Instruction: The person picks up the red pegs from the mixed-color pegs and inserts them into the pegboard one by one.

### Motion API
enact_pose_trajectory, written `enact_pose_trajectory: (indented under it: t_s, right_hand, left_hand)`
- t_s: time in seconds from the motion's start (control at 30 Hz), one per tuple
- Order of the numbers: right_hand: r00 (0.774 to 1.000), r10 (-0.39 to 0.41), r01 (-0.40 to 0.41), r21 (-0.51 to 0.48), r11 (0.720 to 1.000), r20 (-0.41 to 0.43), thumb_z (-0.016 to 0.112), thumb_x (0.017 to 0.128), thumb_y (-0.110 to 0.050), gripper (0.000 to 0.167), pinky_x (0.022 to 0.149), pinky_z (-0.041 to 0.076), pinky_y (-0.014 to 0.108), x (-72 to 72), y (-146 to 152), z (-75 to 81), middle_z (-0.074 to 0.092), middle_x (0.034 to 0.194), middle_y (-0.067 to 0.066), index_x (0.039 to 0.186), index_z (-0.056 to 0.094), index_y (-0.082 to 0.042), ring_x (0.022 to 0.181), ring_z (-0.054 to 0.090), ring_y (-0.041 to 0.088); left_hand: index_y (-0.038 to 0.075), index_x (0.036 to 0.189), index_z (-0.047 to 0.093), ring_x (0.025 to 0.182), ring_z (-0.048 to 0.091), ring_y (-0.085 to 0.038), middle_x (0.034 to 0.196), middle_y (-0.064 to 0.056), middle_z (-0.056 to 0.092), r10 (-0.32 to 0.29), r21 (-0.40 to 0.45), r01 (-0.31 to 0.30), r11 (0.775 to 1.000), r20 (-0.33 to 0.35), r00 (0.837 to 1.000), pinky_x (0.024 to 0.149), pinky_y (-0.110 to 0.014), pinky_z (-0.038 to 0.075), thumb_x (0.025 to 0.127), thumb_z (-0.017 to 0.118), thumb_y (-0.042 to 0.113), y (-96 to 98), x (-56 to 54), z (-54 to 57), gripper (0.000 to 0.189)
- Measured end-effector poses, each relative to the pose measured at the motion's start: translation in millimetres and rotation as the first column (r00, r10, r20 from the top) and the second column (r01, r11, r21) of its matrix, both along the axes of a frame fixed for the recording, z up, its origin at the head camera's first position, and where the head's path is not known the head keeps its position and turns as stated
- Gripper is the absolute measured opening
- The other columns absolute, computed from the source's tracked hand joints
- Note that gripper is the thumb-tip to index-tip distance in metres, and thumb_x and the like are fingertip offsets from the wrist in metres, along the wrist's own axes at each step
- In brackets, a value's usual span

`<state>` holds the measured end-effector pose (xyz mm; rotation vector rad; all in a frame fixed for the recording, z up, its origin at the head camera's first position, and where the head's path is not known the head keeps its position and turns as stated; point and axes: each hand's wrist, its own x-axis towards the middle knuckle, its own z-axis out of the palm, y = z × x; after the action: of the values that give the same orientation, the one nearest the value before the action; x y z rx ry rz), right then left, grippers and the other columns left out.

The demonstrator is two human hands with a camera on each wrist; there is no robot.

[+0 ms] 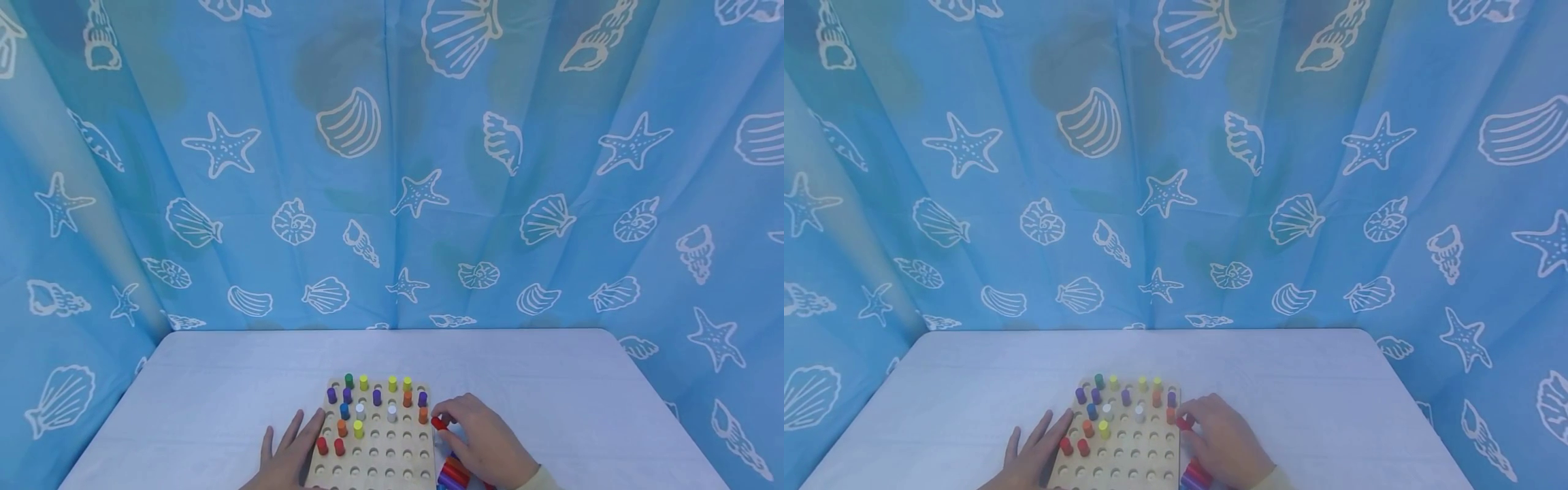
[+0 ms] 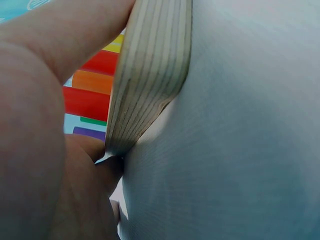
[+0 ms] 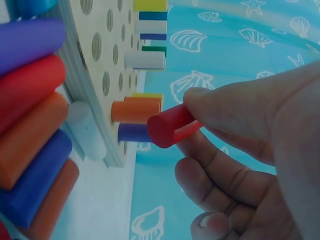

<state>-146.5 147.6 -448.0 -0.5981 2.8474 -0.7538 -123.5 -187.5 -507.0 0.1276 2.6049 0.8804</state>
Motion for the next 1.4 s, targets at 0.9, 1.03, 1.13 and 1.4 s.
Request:
enact_pose_trajectory:
  t_s: [0.9,1.03,1.13,1.4]
  right_hand:
    - [0.997,0.062,-0.065,-0.052,0.997,-0.056,0.071,0.095,-0.027,0.028,0.087,0.059,0.036,4.7,-29.0,-0.7,0.062,0.107,-0.010,0.121,0.066,-0.017,0.093,0.057,0.005]
    - [0.996,0.078,-0.082,-0.068,0.994,-0.053,0.071,0.096,-0.026,0.026,0.084,0.058,0.032,5.2,-33.7,-0.3,0.061,0.103,-0.011,0.120,0.066,-0.017,0.091,0.057,0.003]
    - [0.994,0.096,-0.100,-0.073,0.992,-0.055,0.070,0.096,-0.026,0.024,0.082,0.058,0.030,4.4,-36.5,-0.8,0.059,0.100,-0.014,0.118,0.066,-0.018,0.089,0.055,0.002]
    - [0.994,0.103,-0.105,-0.089,0.990,-0.028,0.071,0.095,-0.026,0.023,0.081,0.057,0.027,4.4,-46.2,-1.6,0.058,0.098,-0.016,0.117,0.066,-0.020,0.089,0.055,0.002]
  left_hand:
    - [0.011,0.160,0.025,0.152,0.005,-0.044,0.162,-0.010,0.032,-0.013,0.027,0.014,1.000,-0.024,1.000,0.107,-0.076,-0.019,0.068,0.075,0.076,-2.0,0.1,-4.0,0.124]
    - [0.011,0.160,0.023,0.152,0.005,-0.045,0.163,-0.011,0.031,-0.023,0.045,0.024,0.999,-0.029,0.999,0.108,-0.076,-0.019,0.072,0.075,0.073,-3.1,0.7,-3.5,0.120]
    - [0.010,0.161,0.022,0.152,0.004,-0.045,0.163,-0.012,0.030,-0.027,0.059,0.029,0.998,-0.032,0.999,0.108,-0.076,-0.018,0.073,0.075,0.071,-3.1,0.4,-4.0,0.118]
    - [0.012,0.161,0.024,0.152,0.005,-0.044,0.163,-0.010,0.031,-0.011,0.043,0.012,0.999,-0.022,1.000,0.108,-0.076,-0.019,0.068,0.076,0.075,-2.9,-0.7,-5.2,0.124]
